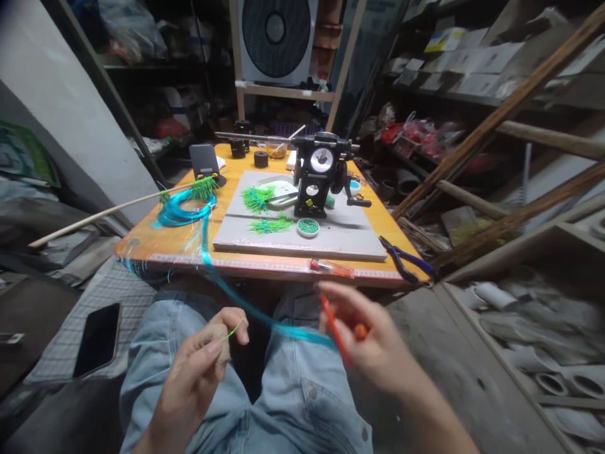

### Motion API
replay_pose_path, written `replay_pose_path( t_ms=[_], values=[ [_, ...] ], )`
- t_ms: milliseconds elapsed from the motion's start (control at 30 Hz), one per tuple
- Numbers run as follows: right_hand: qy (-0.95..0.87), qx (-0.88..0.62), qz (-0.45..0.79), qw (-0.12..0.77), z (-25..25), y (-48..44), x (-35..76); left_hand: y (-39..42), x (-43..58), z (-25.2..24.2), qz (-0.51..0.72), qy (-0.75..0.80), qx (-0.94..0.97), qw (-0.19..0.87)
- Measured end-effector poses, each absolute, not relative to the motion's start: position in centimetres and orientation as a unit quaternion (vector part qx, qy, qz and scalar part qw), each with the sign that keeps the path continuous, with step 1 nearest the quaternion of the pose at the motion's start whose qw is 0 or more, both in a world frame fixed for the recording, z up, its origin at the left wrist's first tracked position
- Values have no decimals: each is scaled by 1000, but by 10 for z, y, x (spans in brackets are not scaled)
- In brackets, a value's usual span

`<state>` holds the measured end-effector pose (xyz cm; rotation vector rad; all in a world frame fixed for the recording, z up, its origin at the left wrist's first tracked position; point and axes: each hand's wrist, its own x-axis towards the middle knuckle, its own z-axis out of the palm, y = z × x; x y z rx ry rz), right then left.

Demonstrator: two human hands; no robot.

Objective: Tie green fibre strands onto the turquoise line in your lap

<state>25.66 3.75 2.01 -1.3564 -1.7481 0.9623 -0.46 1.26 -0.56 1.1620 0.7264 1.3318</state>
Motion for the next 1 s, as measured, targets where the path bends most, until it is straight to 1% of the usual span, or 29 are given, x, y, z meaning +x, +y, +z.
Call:
replay_pose_path(
  t_ms=[33,100,167,267,467,633,800,1000],
  values=[
    [-641,-492,463,365,15,23,243,12,-4,-5,569,300,495,583],
    [-599,-426,586,341,9,1,220,12,-3,-3,568,285,497,591],
    [-591,-396,629,314,8,-10,201,10,-4,0,563,271,500,600],
    [-613,-386,619,304,13,-14,185,7,-4,2,562,248,493,616],
    [-644,-353,582,350,16,-11,171,7,-2,0,561,199,454,663],
    [-665,-377,554,329,17,-11,170,6,-4,0,559,212,448,664],
    [-655,-389,564,319,17,-8,172,4,-4,-2,551,231,431,676],
    [-657,-366,579,314,12,-15,172,5,-3,-3,544,238,426,683]
  ],
)
